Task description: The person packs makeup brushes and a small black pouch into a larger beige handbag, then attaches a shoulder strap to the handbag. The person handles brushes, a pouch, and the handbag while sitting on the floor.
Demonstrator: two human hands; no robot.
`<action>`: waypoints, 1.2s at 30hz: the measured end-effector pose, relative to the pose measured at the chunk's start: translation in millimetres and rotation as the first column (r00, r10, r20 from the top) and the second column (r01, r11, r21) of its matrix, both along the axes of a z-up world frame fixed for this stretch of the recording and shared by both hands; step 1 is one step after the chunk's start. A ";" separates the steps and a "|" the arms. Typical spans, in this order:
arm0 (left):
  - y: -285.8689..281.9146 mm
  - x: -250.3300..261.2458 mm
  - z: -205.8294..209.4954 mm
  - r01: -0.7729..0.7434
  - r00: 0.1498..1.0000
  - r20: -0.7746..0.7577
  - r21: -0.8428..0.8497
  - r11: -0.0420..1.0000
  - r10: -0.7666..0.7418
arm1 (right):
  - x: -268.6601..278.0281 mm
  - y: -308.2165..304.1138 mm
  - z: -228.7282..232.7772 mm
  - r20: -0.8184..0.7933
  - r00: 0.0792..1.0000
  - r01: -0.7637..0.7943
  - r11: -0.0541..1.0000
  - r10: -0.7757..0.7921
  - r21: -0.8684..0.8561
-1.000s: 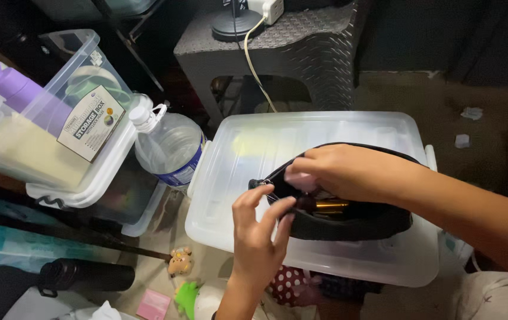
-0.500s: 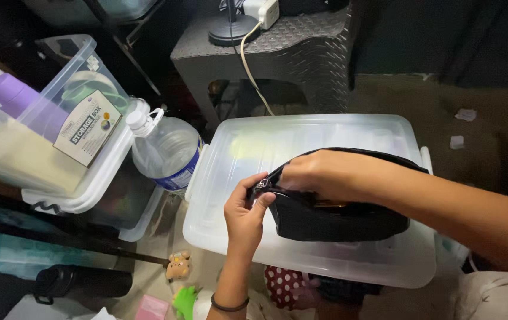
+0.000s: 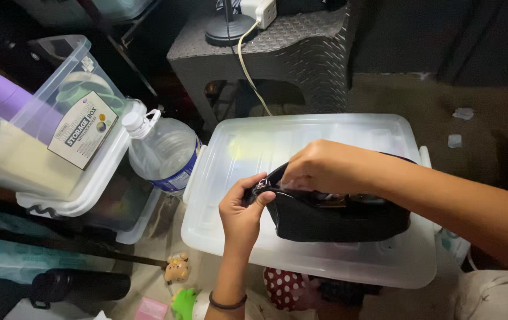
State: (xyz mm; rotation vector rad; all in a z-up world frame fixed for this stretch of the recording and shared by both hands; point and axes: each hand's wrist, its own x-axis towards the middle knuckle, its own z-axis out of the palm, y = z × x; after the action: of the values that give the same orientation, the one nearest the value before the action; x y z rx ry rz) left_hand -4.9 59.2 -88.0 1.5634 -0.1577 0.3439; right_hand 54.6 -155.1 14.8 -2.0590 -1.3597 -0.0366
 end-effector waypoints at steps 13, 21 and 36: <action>-2.1 -4.7 2.2 -0.055 0.997 0.055 0.056 0.997 0.052 | 2.9 16.8 -17.1 0.046 0.991 0.135 0.914 -0.127 -0.382; 5.4 -2.8 -5.0 -0.042 0.999 0.035 0.061 0.997 0.040 | -17.2 3.4 18.4 -0.294 0.880 0.184 0.839 -0.372 -0.512; -14.2 -59.0 79.2 -0.236 0.859 0.486 0.655 0.718 -0.161 | -34.4 -40.4 27.1 -0.259 0.871 0.349 0.898 -0.416 -0.268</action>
State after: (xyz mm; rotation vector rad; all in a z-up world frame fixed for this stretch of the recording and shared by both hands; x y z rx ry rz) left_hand -63.9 45.0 -8.8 2.2027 -0.7560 0.8111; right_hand 20.2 -195.6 41.9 -2.3694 -0.7723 0.2632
